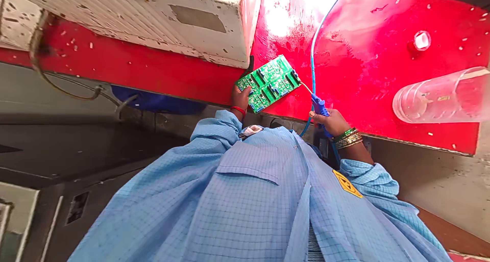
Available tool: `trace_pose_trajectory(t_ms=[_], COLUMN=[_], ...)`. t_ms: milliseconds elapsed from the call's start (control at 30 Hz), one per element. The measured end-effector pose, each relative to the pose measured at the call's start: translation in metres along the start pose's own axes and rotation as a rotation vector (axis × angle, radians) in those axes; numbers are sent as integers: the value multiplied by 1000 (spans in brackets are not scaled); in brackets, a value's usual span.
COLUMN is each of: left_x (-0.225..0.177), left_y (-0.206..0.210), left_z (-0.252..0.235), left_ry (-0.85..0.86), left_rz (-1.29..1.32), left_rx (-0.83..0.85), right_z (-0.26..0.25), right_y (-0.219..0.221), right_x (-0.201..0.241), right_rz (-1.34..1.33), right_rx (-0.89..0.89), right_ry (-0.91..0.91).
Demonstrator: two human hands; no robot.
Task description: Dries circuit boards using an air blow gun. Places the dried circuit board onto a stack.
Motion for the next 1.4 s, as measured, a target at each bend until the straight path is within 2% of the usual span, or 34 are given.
trace_pose_trajectory(t_ms=[233, 433, 567, 833, 967, 1200, 1400], left_x=[-1, 2, 3, 3, 2, 4, 5], left_y=[0, 0, -1, 0, 0, 0, -1], left_z=[0, -1, -2, -3, -4, -4, -5], left_ry=[3, 0, 3, 2, 14, 2, -15], left_rz=[-5, -3, -3, -25, -32, -32, -51], left_rx=[-3, 6, -4, 9, 6, 8, 1], right_z=[1, -17, -13, 12, 10, 10, 27], right_y=[1, -1, -4, 6, 15, 10, 14], right_x=[-10, 23, 25, -16, -11, 29, 8], right_rz=[-24, -94, -114, 12, 33, 72, 126], right_rx=[5, 3, 3, 42, 55, -6, 52], right_ry=[35, 15, 6, 46, 22, -63, -48])
Point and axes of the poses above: each hand's wrist, its own z-axis away from the middle knuckle, its own y-axis out of the palm, x = y × z, the point moved 8 cm from there along -z, towards the middle knuckle, and after that the axes turned 13 degrees about y, right-handed, at the moved point
